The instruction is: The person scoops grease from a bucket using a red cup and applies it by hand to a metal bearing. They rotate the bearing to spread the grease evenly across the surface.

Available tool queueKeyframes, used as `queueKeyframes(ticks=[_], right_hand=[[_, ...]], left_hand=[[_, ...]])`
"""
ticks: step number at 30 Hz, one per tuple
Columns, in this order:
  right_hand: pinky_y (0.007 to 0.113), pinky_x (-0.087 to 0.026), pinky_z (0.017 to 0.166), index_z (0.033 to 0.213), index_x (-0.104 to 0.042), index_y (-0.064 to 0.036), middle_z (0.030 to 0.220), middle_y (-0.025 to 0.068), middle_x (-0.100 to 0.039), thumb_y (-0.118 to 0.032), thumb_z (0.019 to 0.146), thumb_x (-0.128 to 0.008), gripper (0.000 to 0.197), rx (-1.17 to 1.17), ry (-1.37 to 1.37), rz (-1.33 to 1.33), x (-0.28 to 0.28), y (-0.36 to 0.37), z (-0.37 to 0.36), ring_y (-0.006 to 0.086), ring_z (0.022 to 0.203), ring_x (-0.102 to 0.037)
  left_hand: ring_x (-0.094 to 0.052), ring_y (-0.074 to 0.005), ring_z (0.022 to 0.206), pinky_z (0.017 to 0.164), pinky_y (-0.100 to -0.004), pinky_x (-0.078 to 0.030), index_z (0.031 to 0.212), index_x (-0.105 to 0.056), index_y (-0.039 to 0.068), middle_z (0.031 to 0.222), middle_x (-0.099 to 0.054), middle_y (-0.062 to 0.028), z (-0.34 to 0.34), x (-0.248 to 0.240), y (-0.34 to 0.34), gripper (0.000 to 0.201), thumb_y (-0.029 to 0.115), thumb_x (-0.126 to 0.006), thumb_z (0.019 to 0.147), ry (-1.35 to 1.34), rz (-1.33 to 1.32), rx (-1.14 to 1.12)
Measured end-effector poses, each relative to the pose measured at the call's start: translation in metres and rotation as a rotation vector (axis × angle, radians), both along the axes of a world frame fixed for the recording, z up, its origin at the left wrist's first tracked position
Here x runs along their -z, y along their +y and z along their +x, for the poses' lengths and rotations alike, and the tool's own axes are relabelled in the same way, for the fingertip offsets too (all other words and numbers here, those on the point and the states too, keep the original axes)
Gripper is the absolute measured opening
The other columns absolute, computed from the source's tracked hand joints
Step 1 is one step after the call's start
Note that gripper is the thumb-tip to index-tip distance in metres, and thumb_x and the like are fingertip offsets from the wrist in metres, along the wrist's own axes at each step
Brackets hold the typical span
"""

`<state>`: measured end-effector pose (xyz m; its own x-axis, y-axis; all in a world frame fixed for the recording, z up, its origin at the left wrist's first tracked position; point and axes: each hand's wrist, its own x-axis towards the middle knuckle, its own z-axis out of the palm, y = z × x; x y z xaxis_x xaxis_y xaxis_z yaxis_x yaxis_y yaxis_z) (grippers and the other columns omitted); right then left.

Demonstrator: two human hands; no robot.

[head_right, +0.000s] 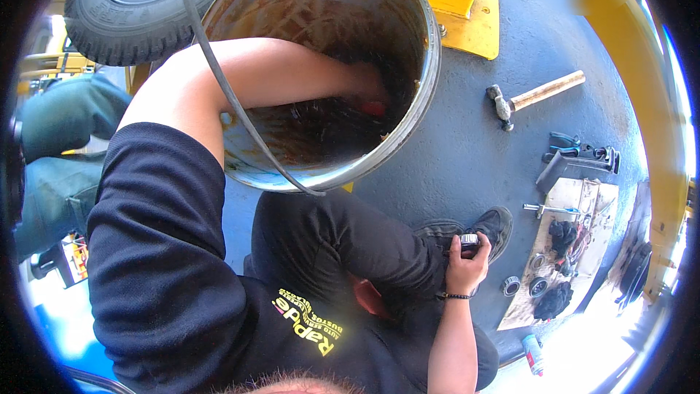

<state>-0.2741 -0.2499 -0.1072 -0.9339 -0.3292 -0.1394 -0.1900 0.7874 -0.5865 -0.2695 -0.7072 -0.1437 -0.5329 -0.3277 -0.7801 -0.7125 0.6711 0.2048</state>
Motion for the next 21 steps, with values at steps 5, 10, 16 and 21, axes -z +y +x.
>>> queueKeyframes(ticks=[5, 10, 16, 21], right_hand=[[0.038, -0.050, 0.070, 0.120, -0.063, -0.0087, 0.085, 0.0074, -0.065, -0.037, 0.081, -0.082, 0.052, 0.007, -0.028, -0.008, -0.002, -0.003, 0.000, 0.0218, 0.069, -0.060], [0.040, -0.052, 0.076, 0.121, -0.063, -0.0089, 0.089, 0.0102, -0.068, -0.038, 0.080, -0.082, 0.053, 0.016, -0.051, 0.031, -0.006, -0.004, 0.000, 0.0269, 0.077, -0.065], [0.044, -0.052, 0.085, 0.121, -0.063, -0.0093, 0.102, 0.0166, -0.071, -0.040, 0.081, -0.080, 0.053, 0.016, -0.062, 0.039, 0.002, 0.003, -0.002, 0.0362, 0.095, -0.068], [0.038, -0.052, 0.081, 0.119, -0.064, -0.0082, 0.094, 0.0110, -0.068, -0.037, 0.082, -0.081, 0.050, -0.012, 0.019, 0.038, 0.002, 0.002, -0.001, 0.0243, 0.086, -0.066]], left_hand=[[-0.075, -0.0288, 0.086, 0.075, -0.0420, -0.061, 0.102, -0.076, 0.000, 0.100, -0.075, -0.0171, -0.001, -0.017, 0.008, 0.055, 0.049, -0.080, 0.077, 0.049, 0.020, -0.048], [-0.075, -0.0285, 0.087, 0.076, -0.0416, -0.060, 0.101, -0.076, 0.000, 0.100, -0.075, -0.0166, 0.001, -0.012, 0.010, 0.052, 0.047, -0.080, 0.078, 0.125, 0.077, -0.161], [-0.074, -0.0283, 0.089, 0.078, -0.0411, -0.060, 0.099, -0.076, -0.001, 0.098, -0.075, -0.0158, -0.004, -0.014, 0.019, 0.050, 0.044, -0.080, 0.079, 0.158, 0.111, -0.247], [-0.073, -0.0275, 0.095, 0.079, -0.0400, -0.060, 0.107, -0.074, 0.002, 0.105, -0.074, -0.0162, -0.002, -0.001, 0.012, 0.048, 0.040, -0.081, 0.078, 0.219, 0.214, -0.192]])
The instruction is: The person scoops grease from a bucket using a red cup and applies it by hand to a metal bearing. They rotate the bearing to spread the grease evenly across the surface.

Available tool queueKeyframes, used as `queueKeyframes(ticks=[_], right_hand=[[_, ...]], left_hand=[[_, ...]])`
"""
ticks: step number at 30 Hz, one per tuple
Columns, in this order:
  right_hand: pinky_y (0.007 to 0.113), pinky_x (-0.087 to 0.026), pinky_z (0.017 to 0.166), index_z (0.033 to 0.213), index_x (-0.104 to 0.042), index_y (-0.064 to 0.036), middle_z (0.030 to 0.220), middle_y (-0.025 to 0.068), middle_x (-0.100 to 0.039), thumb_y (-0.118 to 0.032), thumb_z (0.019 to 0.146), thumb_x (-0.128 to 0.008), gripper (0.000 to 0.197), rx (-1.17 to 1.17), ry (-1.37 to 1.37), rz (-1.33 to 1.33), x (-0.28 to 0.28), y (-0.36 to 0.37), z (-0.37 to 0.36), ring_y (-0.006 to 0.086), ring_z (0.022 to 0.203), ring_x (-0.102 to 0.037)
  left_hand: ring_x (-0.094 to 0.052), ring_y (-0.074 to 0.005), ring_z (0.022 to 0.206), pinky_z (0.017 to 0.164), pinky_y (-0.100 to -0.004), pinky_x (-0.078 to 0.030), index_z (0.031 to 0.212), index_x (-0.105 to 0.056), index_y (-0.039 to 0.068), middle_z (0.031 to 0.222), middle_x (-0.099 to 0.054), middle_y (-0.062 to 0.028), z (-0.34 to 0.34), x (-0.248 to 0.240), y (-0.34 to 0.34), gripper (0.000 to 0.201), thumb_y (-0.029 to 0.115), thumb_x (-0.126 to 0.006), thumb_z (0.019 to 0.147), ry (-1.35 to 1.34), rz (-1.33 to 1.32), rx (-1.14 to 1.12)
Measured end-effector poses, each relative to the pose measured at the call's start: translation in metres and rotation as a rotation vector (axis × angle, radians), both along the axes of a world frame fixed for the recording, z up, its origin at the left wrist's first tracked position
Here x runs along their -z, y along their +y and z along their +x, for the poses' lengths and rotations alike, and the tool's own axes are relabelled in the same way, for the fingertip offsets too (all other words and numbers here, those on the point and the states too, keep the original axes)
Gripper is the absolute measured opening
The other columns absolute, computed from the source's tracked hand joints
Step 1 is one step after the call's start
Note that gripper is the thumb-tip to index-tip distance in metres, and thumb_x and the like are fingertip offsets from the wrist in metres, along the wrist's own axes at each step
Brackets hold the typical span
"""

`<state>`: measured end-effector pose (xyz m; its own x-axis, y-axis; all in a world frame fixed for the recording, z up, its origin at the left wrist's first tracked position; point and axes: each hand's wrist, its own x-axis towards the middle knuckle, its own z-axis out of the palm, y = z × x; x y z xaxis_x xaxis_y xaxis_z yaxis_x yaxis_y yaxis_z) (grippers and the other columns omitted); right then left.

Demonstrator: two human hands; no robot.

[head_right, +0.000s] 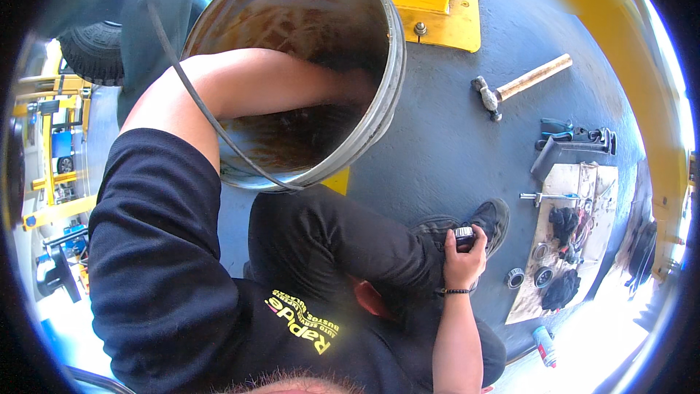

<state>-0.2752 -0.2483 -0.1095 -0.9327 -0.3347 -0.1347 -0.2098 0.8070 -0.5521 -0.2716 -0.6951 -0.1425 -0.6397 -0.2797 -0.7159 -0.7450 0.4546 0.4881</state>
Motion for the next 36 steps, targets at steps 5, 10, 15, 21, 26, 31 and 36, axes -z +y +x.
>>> queueKeyframes(ticks=[5, 10, 15, 21, 26, 31, 36], right_hand=[[0.041, -0.051, 0.082, 0.120, -0.064, -0.0091, 0.097, 0.0129, -0.069, -0.039, 0.082, -0.080, 0.051, -0.008, 0.004, -0.018, 0.001, 0.001, 0.000, 0.0294, 0.088, -0.067], [0.046, -0.052, 0.086, 0.121, -0.063, -0.0108, 0.104, 0.0171, -0.071, -0.042, 0.080, -0.081, 0.054, 0.038, -0.096, 0.021, -0.007, -0.002, -0.001, 0.0368, 0.098, -0.068], [0.046, -0.052, 0.087, 0.121, -0.063, -0.0122, 0.106, 0.0170, -0.071, -0.040, 0.080, -0.081, 0.053, 0.004, -0.036, -0.023, -0.003, 0.000, 0.000, 0.0377, 0.100, -0.068], [0.047, -0.051, 0.088, 0.122, -0.062, -0.0132, 0.108, 0.0167, -0.071, -0.038, 0.080, -0.081, 0.053, 0.000, -0.030, -0.030, -0.004, -0.001, 0.001, 0.0387, 0.101, -0.067], [0.047, -0.051, 0.088, 0.122, -0.062, -0.0132, 0.109, 0.0166, -0.070, -0.037, 0.080, -0.081, 0.052, 0.005, -0.043, -0.050, -0.004, 0.002, 0.001, 0.0387, 0.102, -0.067], [0.046, -0.051, 0.088, 0.121, -0.062, -0.0122, 0.109, 0.0166, -0.070, -0.037, 0.080, -0.081, 0.052, -0.005, -0.023, -0.067, -0.005, 0.003, 0.001, 0.0385, 0.103, -0.067], [0.045, -0.052, 0.088, 0.122, -0.062, -0.0118, 0.109, 0.0159, -0.071, -0.037, 0.080, -0.082, 0.053, 0.004, -0.045, -0.081, -0.004, 0.004, 0.000, 0.0373, 0.102, -0.067]], left_hand=[[-0.072, -0.0282, 0.096, 0.081, -0.0402, -0.059, 0.110, -0.073, 0.002, 0.106, -0.073, -0.0166, 0.002, 0.013, -0.006, 0.049, 0.040, -0.079, 0.080, 0.012, 0.017, 0.002], [-0.072, -0.0290, 0.098, 0.083, -0.0403, -0.058, 0.112, -0.073, 0.003, 0.108, -0.073, -0.0169, 0.001, 0.022, -0.002, 0.049, 0.041, -0.078, 0.082, 0.036, 0.036, -0.006], [-0.071, -0.0297, 0.099, 0.086, -0.0405, -0.057, 0.114, -0.073, 0.003, 0.109, -0.073, -0.0172, 0.002, 0.034, 0.007, 0.049, 0.041, -0.076, 0.084, 0.068, 0.060, -0.007], [-0.070, -0.0305, 0.101, 0.088, -0.0407, -0.055, 0.117, -0.072, 0.003, 0.111, -0.073, -0.0176, 0.003, 0.038, 0.018, 0.049, 0.042, -0.074, 0.086, 0.096, 0.071, -0.027], [-0.074, -0.0248, 0.081, 0.068, -0.0387, -0.063, 0.108, -0.073, -0.002, 0.098, -0.074, -0.0151, -0.003, 0.025, 0.033, 0.053, 0.035, -0.084, 0.072, 0.099, 0.062, -0.072], [-0.074, -0.0240, 0.082, 0.068, -0.0372, -0.062, 0.109, -0.072, -0.002, 0.099, -0.074, -0.0146, -0.003, 0.032, 0.037, 0.054, 0.035, -0.084, 0.072, 0.045, 0.132, -0.067], [-0.073, -0.0238, 0.085, 0.076, -0.0369, -0.060, 0.111, -0.073, -0.001, 0.101, -0.074, -0.0145, 0.001, 0.038, 0.040, 0.053, 0.036, -0.083, 0.075, -0.012, 0.178, -0.086]])
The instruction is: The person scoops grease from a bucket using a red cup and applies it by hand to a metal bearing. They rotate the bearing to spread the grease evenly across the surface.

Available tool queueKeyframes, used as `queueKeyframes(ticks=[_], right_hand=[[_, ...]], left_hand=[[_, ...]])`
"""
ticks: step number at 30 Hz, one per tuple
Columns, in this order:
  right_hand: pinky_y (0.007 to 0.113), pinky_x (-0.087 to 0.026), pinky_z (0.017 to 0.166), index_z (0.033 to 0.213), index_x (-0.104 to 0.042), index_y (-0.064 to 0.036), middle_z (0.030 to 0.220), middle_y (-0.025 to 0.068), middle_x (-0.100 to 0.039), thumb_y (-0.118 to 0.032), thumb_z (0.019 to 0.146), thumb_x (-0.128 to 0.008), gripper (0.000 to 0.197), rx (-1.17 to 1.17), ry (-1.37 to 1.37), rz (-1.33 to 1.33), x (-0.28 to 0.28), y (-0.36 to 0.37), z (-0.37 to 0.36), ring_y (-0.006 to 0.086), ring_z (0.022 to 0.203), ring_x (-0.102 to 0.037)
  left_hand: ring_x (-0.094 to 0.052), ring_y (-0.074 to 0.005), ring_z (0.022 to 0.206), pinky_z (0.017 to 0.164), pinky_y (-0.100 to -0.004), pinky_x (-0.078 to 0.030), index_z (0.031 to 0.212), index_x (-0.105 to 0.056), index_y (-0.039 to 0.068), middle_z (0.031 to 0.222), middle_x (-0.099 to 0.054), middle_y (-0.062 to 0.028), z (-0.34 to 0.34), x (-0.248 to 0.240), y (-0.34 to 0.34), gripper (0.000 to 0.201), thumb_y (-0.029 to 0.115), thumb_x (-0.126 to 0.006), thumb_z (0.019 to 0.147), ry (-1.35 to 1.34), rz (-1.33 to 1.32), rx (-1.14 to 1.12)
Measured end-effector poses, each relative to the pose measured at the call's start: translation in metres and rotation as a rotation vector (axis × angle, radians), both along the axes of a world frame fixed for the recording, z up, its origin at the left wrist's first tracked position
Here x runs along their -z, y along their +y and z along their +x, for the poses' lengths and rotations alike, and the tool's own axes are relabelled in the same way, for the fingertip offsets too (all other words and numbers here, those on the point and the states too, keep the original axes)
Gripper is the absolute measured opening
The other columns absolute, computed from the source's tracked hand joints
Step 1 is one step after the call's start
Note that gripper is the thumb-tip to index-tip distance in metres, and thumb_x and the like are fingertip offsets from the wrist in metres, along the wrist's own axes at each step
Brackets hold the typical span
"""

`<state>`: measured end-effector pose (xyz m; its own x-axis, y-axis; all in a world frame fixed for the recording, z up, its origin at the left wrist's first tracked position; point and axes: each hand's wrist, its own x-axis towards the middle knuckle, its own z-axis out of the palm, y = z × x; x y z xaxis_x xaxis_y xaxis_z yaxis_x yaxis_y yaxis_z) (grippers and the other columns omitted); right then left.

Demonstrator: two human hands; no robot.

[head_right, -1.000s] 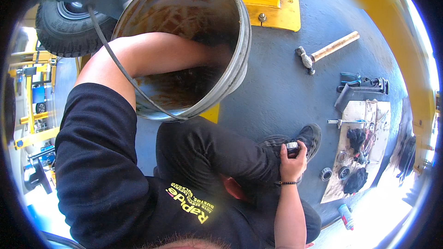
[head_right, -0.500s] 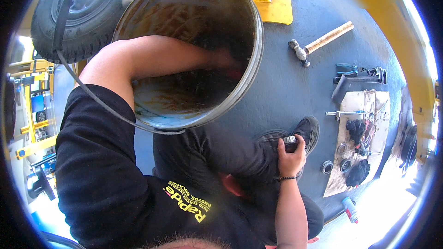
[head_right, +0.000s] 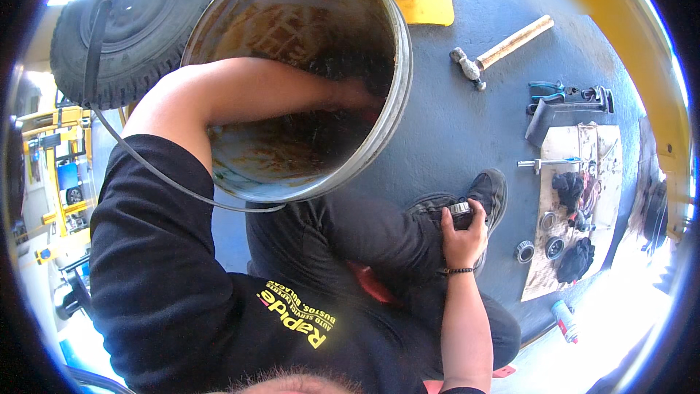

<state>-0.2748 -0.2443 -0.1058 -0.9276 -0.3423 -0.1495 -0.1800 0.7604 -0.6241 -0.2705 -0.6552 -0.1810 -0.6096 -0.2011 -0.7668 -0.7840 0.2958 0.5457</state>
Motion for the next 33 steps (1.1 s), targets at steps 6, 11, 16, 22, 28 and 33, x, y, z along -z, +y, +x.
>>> queueKeyframes(ticks=[6, 11, 16, 22, 28, 33], right_hand=[[0.045, -0.051, 0.089, 0.122, -0.062, -0.0120, 0.110, 0.0157, -0.070, -0.037, 0.080, -0.082, 0.053, 0.003, -0.003, -0.035, 0.001, 0.000, 0.000, 0.0366, 0.103, -0.067], [0.044, -0.051, 0.089, 0.123, -0.062, -0.0115, 0.109, 0.0163, -0.070, -0.036, 0.080, -0.082, 0.053, 0.010, -0.008, 0.006, 0.001, 0.001, 0.000, 0.0355, 0.102, -0.067], [0.042, -0.051, 0.090, 0.123, -0.062, -0.0101, 0.106, 0.0168, -0.070, -0.038, 0.082, -0.081, 0.053, -0.001, 0.006, -0.024, 0.000, 0.001, 0.000, 0.0345, 0.101, -0.067], [0.043, -0.051, 0.091, 0.124, -0.062, -0.0105, 0.109, 0.0170, -0.070, -0.040, 0.083, -0.080, 0.053, 0.002, 0.003, -0.017, -0.004, 0.000, 0.000, 0.0352, 0.103, -0.067], [0.046, -0.052, 0.088, 0.123, -0.062, -0.0118, 0.109, 0.0187, -0.071, -0.042, 0.082, -0.080, 0.054, -0.017, 0.015, -0.027, -0.004, 0.000, -0.001, 0.0384, 0.102, -0.068], [0.046, -0.052, 0.088, 0.124, -0.061, -0.0121, 0.111, 0.0188, -0.071, -0.044, 0.083, -0.078, 0.055, -0.008, 0.005, -0.012, -0.003, 0.005, -0.003, 0.0384, 0.104, -0.068]], left_hand=[[-0.071, -0.0234, 0.090, 0.088, -0.0398, -0.055, 0.115, -0.073, 0.003, 0.103, -0.075, -0.0118, 0.009, -0.017, 0.005, 0.037, 0.031, -0.071, 0.090, 0.051, 0.049, 0.099], [-0.067, -0.0233, 0.104, 0.095, -0.0383, -0.051, 0.117, -0.072, 0.003, 0.112, -0.073, -0.0115, 0.015, -0.044, -0.004, 0.037, 0.028, -0.071, 0.090, -0.133, 0.196, 0.119], [-0.061, -0.0251, 0.118, 0.101, -0.0369, -0.047, 0.125, -0.068, 0.003, 0.125, -0.068, -0.0107, 0.012, -0.081, -0.025, 0.041, 0.022, -0.073, 0.089, -0.130, 0.484, 0.312], [-0.056, -0.0274, 0.128, 0.109, -0.0374, -0.045, 0.143, -0.049, -0.003, 0.140, -0.058, -0.0177, -0.001, -0.186, -0.075, 0.062, 0.013, -0.072, 0.088, -0.039, 0.430, 0.292], [-0.059, -0.0281, 0.123, 0.107, -0.0399, -0.049, 0.145, -0.042, -0.009, 0.135, -0.059, -0.0208, 0.021, -0.264, -0.072, 0.064, 0.011, -0.069, 0.090, -0.018, 0.199, 0.248], [-0.064, -0.0287, 0.116, 0.100, -0.0449, -0.055, 0.143, -0.042, -0.012, 0.134, -0.059, -0.0216, 0.043, -0.304, -0.070, 0.056, 0.014, -0.062, 0.097, 0.059, 0.453, 0.008]])
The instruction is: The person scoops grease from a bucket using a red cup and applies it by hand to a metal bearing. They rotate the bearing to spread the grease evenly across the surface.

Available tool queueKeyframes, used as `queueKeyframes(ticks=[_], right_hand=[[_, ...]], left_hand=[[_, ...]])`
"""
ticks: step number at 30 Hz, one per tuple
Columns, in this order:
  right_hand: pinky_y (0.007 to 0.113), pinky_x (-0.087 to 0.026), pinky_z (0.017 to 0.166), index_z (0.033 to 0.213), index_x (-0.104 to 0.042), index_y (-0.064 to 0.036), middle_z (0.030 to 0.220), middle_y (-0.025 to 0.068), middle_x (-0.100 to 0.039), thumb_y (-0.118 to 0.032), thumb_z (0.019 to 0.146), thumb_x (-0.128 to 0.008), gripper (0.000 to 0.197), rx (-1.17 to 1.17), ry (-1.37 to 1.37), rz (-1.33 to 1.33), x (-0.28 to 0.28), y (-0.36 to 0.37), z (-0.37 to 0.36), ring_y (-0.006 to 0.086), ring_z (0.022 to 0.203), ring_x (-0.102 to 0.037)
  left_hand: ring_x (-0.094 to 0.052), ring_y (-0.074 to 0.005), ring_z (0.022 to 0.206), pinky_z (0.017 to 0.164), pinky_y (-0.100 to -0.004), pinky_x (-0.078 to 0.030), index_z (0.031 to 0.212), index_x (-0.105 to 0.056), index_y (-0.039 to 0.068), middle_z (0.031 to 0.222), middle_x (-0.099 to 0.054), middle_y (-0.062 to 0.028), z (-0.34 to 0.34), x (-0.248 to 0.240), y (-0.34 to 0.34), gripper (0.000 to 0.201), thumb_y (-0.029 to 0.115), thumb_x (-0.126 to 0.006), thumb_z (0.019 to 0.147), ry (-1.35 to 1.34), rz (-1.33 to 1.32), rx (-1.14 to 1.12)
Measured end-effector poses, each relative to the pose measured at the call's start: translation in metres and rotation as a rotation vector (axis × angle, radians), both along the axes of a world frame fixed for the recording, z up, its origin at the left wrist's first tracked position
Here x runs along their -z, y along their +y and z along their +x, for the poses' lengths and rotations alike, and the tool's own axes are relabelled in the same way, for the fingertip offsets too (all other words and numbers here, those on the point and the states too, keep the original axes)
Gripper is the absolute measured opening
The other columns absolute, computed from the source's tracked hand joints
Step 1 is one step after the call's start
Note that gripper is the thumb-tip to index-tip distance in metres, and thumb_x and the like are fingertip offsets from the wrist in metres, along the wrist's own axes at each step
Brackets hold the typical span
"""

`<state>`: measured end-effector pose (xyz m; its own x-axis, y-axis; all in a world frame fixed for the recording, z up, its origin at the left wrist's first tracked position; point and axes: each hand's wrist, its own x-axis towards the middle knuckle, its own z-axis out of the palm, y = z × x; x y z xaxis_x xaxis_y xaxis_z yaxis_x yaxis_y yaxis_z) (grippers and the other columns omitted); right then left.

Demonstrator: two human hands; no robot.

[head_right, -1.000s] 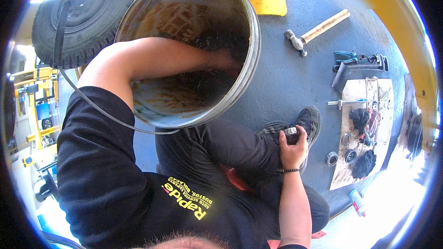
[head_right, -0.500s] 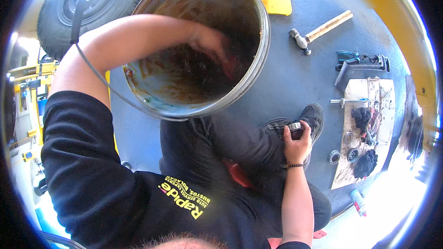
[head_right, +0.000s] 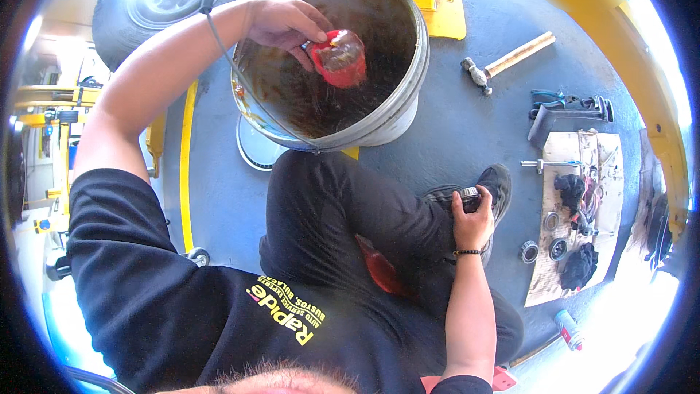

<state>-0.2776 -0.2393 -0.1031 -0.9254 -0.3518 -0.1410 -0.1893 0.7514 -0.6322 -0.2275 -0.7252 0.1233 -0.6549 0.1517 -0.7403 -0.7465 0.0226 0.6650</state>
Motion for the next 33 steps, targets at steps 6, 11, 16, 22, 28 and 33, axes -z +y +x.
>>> queueKeyframes(ticks=[6, 11, 16, 22, 28, 33], right_hand=[[0.046, -0.052, 0.089, 0.127, -0.059, -0.0131, 0.114, 0.0184, -0.070, -0.046, 0.083, -0.078, 0.058, -0.033, 0.000, -0.047, 0.005, 0.000, 0.007, 0.0382, 0.105, -0.068], [0.047, -0.052, 0.091, 0.129, -0.058, -0.0130, 0.116, 0.0180, -0.070, -0.049, 0.083, -0.077, 0.062, -0.028, -0.020, -0.047, 0.002, 0.003, 0.004, 0.0379, 0.107, -0.067], [0.048, -0.051, 0.097, 0.134, -0.052, -0.0104, 0.124, 0.0232, -0.066, -0.050, 0.082, -0.078, 0.070, -0.028, -0.130, -0.046, -0.015, 0.006, -0.011, 0.0404, 0.116, -0.064], [0.043, -0.053, 0.093, 0.130, -0.051, -0.0054, 0.113, 0.0196, -0.067, -0.037, 0.080, -0.084, 0.067, 0.211, -0.084, -0.542, -0.013, 0.005, -0.054, 0.0329, 0.104, -0.067], [0.027, -0.051, 0.084, 0.117, -0.053, 0.0032, 0.102, 0.0085, -0.066, -0.022, 0.083, -0.085, 0.053, 0.385, -0.139, -0.872, 0.026, 0.044, -0.103, 0.0151, 0.092, -0.063], [0.025, -0.052, 0.076, 0.122, -0.049, 0.0046, 0.099, 0.0091, -0.067, -0.019, 0.087, -0.082, 0.053, 0.306, -0.238, -0.827, -0.001, 0.018, -0.075, 0.0122, 0.087, -0.064]], left_hand=[[-0.063, -0.0314, 0.119, 0.098, -0.0483, -0.056, 0.144, -0.042, -0.012, 0.134, -0.060, -0.0219, 0.052, -0.048, 0.000, 0.051, 0.016, -0.054, 0.102, 0.077, 0.052, -0.114], [-0.067, -0.0262, 0.112, 0.097, -0.0442, -0.055, 0.136, -0.053, -0.008, 0.124, -0.066, -0.0175, 0.077, -0.082, 0.017, 0.048, 0.024, -0.061, 0.101, 0.255, -0.265, -0.286], [-0.069, -0.0194, 0.102, 0.095, -0.0373, -0.055, 0.123, -0.063, -0.001, 0.111, -0.069, -0.0114, 0.125, -0.063, 0.017, 0.039, 0.031, -0.064, 0.099, 0.373, -0.522, -0.515], [-0.067, -0.0193, 0.104, 0.093, -0.0344, -0.054, 0.125, -0.065, 0.001, 0.118, -0.068, -0.0101, 0.165, -0.045, 0.049, 0.039, 0.029, -0.065, 0.098, 0.443, -0.726, -0.732], [-0.066, -0.0223, 0.107, 0.098, -0.0406, -0.054, 0.132, -0.060, 0.000, 0.121, -0.066, -0.0132, 0.115, -0.065, 0.067, 0.041, 0.026, -0.060, 0.101, 0.446, -0.640, -0.594], [-0.068, -0.0237, 0.105, 0.097, -0.0404, -0.055, 0.139, -0.053, 0.000, 0.123, -0.066, -0.0135, 0.106, -0.056, 0.074, 0.046, 0.024, -0.061, 0.101, 0.356, -0.418, -0.545]])
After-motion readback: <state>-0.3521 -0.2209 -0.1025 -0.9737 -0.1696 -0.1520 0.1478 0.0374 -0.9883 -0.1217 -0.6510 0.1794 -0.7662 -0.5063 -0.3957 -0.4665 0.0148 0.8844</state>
